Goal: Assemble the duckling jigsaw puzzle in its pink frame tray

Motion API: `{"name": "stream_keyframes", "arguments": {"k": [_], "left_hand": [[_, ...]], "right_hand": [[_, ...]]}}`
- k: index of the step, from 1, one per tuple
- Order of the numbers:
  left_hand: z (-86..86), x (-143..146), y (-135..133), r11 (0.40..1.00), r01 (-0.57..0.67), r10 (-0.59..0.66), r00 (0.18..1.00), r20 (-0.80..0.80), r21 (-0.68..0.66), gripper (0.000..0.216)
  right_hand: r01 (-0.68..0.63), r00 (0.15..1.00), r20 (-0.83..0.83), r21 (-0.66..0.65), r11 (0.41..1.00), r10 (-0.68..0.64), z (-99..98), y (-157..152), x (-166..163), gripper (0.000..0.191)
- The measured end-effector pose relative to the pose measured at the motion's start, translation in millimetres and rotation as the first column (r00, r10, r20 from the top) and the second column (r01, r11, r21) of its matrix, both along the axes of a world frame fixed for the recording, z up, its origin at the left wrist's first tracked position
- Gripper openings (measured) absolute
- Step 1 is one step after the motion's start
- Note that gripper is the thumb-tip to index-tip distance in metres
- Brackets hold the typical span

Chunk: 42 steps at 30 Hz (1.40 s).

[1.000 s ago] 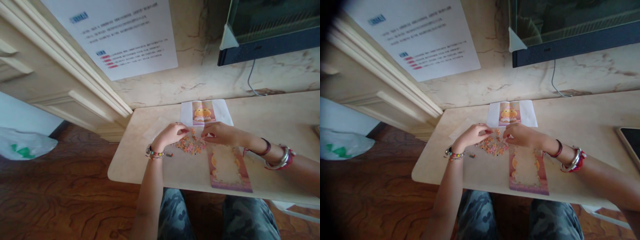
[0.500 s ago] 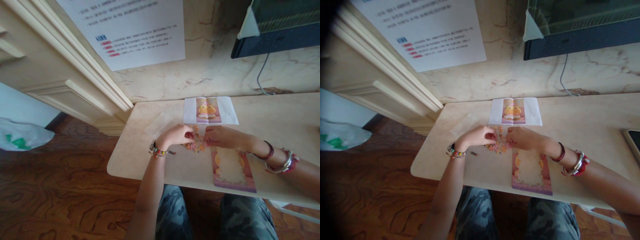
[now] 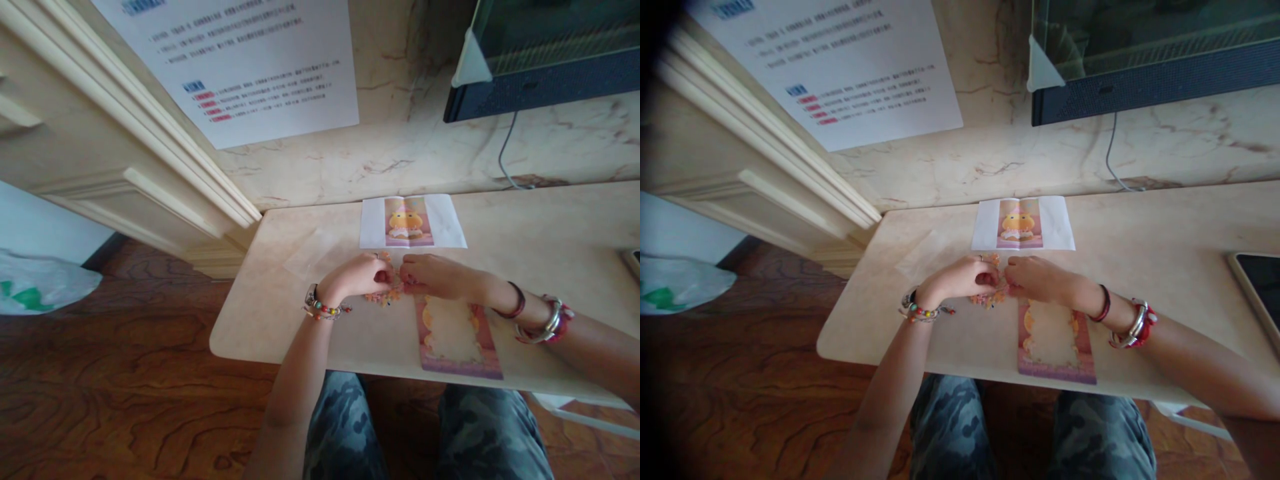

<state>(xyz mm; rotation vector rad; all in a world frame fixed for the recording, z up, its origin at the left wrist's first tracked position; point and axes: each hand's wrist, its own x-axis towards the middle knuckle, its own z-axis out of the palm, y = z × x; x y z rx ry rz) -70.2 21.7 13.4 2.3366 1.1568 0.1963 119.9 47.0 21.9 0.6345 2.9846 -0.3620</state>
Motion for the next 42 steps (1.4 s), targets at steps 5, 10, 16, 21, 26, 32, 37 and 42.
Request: {"name": "stream_keyframes", "arguments": {"k": [5, 10, 16, 21, 26, 32, 37, 42], "left_hand": [[1.4, -4, 0, 1.000, -0.017, 0.017, 1.000, -0.021, -0.012, 0.010], [3.5, -4, 0, 0.999, -0.049, 0.049, 0.999, -0.018, -0.022, 0.012], [3.7, -5, 0, 0.996, -0.075, 0.075, 0.997, -0.017, -0.038, 0.014], [1.8, -6, 0, 0.996, -0.083, 0.082, 0.996, -0.025, -0.015, 0.014], [2.5, -5, -1, 0.997, -0.065, 0.065, 0.998, -0.005, 0.046, 0.013], [5.9, 18, -10, 0.962, 0.088, -0.099, 0.995, 0.031, 0.260, 0.017], [3.6, 32, -13, 0.929, 0.163, -0.173, 0.985, 0.000, 0.332, 0.024], [0.0, 31, -12, 0.920, 0.206, -0.214, 0.977, -0.013, 0.334, 0.020]], "right_hand": [[0.070, 0.997, -0.014, -0.040, 0.997, -0.071, 7.1, 1, 4, 0.015], [0.129, 0.992, -0.011, 0.013, 0.992, -0.129, 5.9, 1, 4, 0.015], [0.055, 0.996, 0.058, 0.201, 0.978, -0.068, -7.9, 7, 0, 0.017], [0.089, 0.996, 0.000, 0.085, 0.992, -0.089, -5.3, 13, -2, 0.013], [0.158, 0.967, -0.189, -0.071, 0.985, -0.169, 13.6, 9, 16, 0.016], [0.367, 0.880, -0.326, 0.002, 0.930, -0.346, 4.0, -25, 66, 0.012], [0.483, 0.869, -0.235, 0.207, 0.851, -0.436, -20.9, -45, 67, 0.015], [0.455, 0.882, -0.245, 0.227, 0.861, -0.402, -19.6, -48, 58, 0.012]]}}
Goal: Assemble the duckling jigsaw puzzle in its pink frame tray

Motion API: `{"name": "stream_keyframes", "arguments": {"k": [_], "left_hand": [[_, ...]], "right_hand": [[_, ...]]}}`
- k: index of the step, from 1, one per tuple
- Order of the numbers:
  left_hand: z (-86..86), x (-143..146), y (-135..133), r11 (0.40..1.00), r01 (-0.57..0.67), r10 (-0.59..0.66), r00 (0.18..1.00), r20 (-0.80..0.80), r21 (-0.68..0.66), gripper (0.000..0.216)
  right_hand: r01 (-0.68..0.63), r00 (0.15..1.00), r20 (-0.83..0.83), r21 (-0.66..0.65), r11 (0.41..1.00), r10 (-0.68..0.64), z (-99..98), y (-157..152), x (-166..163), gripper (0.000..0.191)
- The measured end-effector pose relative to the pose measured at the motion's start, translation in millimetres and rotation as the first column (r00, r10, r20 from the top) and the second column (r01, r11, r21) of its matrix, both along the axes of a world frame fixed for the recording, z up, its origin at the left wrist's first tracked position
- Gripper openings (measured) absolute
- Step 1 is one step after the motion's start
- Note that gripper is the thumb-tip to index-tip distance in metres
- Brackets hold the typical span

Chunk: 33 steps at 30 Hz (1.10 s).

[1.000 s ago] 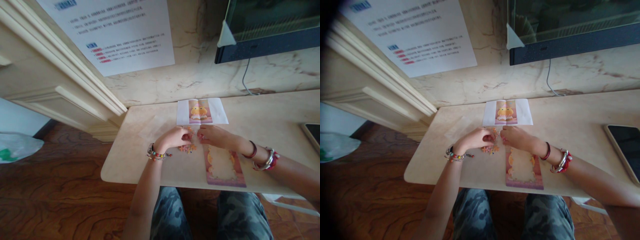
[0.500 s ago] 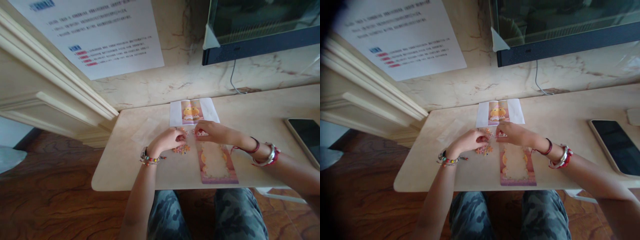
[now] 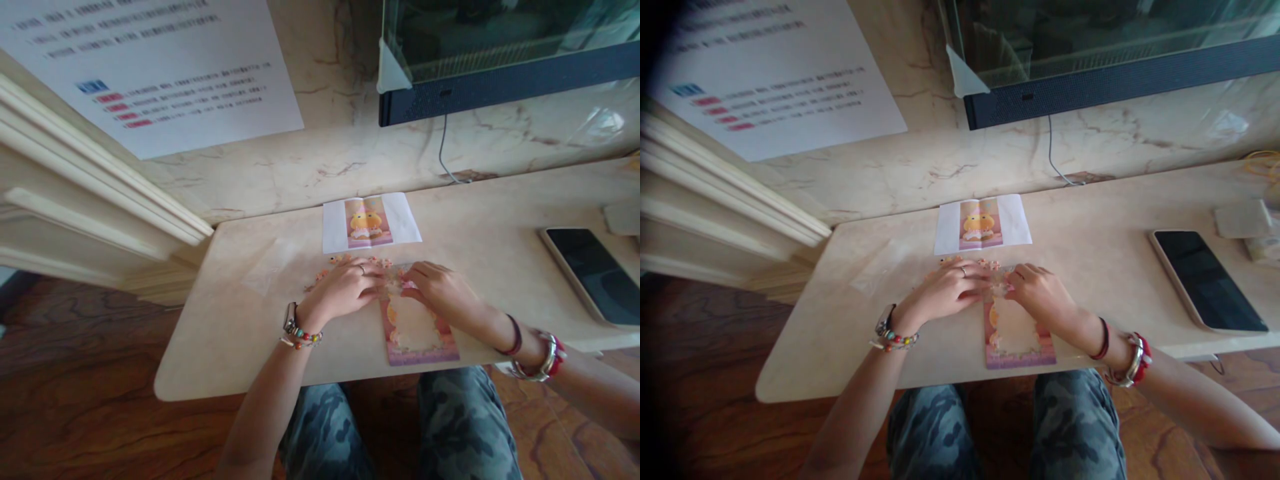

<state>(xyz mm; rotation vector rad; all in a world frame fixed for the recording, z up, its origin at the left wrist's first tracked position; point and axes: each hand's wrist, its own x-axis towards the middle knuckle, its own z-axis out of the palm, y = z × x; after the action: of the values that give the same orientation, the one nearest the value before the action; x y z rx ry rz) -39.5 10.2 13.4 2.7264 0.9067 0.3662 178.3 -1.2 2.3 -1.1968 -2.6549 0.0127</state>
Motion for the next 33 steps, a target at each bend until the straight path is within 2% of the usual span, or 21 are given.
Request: {"name": "stream_keyframes", "arguments": {"k": [4, 10, 20, 22, 24, 27, 29, 31, 33], "left_hand": [[-1.3, -1, 0, 1.000, -0.016, 0.016, 1.000, -0.004, -0.017, 0.022], [-0.1, 1, 0, 0.999, -0.024, 0.023, 1.000, -0.008, -0.038, 0.020], [0.3, 1, -1, 0.995, -0.037, 0.037, 0.999, 0.000, -0.098, 0.021], [-1.4, 1, 0, 0.994, -0.038, 0.039, 0.999, 0.006, -0.105, 0.023], [-2.3, 1, 0, 0.993, -0.031, 0.033, 0.999, 0.018, -0.110, 0.023], [0.1, -3, 1, 0.991, -0.004, 0.013, 0.998, 0.063, -0.131, 0.024], [3.9, -10, 4, 0.989, -0.004, 0.021, 0.993, 0.115, -0.145, 0.026], [7.4, -21, 7, 0.988, -0.060, 0.083, 0.982, 0.171, -0.139, 0.027], [8.5, -35, 12, 0.977, -0.178, 0.198, 0.961, 0.195, -0.114, 0.025]], "right_hand": [[0.011, 0.999, -0.045, -0.035, 0.999, -0.013, 0.0, 0, 6, 0.012], [-0.046, 0.999, -0.003, -0.080, 0.996, 0.046, -1.0, 3, 8, 0.016], [-0.116, 0.986, 0.128, 0.058, 0.992, 0.108, 0.0, -5, 4, 0.019], [-0.105, 0.990, 0.093, 0.020, 0.994, 0.103, 1.0, -3, 4, 0.019], [-0.104, 0.995, -0.013, -0.042, 0.994, 0.103, 2.6, 0, 9, 0.021], [-0.086, 0.980, -0.188, -0.098, 0.991, 0.066, 7.2, 5, 26, 0.024], [-0.051, 0.973, -0.229, -0.112, 0.992, 0.024, 12.0, 7, 40, 0.025], [-0.042, 0.973, -0.231, -0.125, 0.991, 0.012, 17.4, 9, 51, 0.026], [-0.062, 0.976, -0.216, -0.155, 0.986, 0.027, 22.8, 15, 55, 0.027]]}}
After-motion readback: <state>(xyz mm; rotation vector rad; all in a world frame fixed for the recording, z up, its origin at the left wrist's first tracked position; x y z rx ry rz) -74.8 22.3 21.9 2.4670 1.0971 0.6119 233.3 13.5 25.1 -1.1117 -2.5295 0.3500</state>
